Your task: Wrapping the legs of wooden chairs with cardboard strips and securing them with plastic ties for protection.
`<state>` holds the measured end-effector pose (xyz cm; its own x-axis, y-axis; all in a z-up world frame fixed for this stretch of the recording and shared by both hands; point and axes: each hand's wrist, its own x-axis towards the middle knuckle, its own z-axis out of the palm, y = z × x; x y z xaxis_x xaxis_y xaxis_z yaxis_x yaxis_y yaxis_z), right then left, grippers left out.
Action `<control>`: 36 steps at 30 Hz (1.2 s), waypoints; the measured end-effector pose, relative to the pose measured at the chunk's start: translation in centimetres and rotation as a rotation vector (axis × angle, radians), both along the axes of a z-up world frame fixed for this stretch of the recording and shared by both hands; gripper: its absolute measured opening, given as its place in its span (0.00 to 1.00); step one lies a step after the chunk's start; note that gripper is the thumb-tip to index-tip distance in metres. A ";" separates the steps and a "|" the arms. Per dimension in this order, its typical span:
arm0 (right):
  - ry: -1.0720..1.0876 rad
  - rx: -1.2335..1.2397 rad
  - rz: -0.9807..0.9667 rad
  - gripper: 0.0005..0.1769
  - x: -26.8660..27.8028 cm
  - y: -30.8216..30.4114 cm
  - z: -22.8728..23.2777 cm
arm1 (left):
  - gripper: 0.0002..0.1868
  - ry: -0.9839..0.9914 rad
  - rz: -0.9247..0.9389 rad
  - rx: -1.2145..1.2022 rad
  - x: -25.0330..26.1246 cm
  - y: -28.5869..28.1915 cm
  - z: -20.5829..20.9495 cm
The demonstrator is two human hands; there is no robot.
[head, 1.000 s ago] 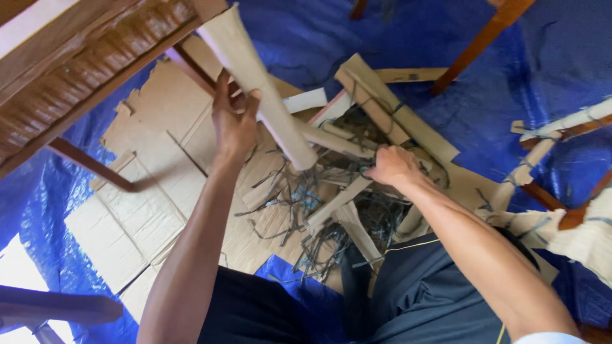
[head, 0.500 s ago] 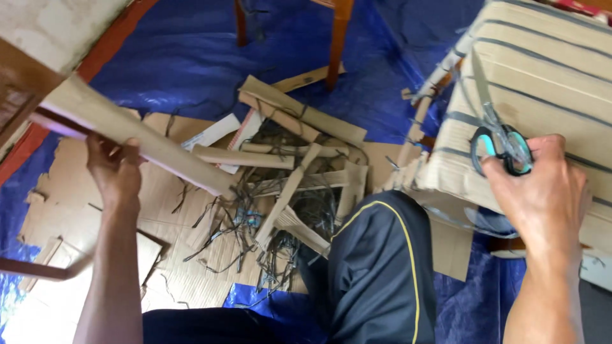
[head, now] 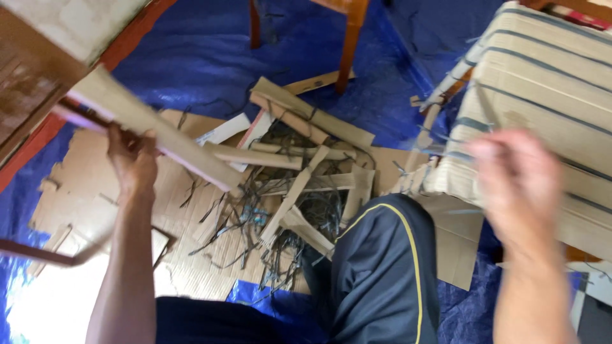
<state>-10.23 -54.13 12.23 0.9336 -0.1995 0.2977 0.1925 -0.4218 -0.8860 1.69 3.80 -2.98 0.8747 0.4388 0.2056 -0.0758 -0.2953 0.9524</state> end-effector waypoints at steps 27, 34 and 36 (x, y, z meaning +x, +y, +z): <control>0.006 -0.214 0.708 0.10 22.0 41.8 -5.6 | 0.36 -0.078 0.080 0.051 -0.5 -2.7 2.1; 0.052 -0.140 0.945 0.18 22.4 44.0 -4.6 | 0.35 -0.137 0.089 0.046 0.1 -2.7 0.4; -0.314 -0.381 0.881 0.29 22.0 44.3 -4.5 | 0.34 -0.096 0.105 0.086 -0.2 -2.7 0.9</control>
<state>11.75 -9.87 7.70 0.5708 0.6832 0.4554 0.7734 -0.2611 -0.5776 1.49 1.07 -2.07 0.7996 0.5040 0.3266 -0.1292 -0.3867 0.9131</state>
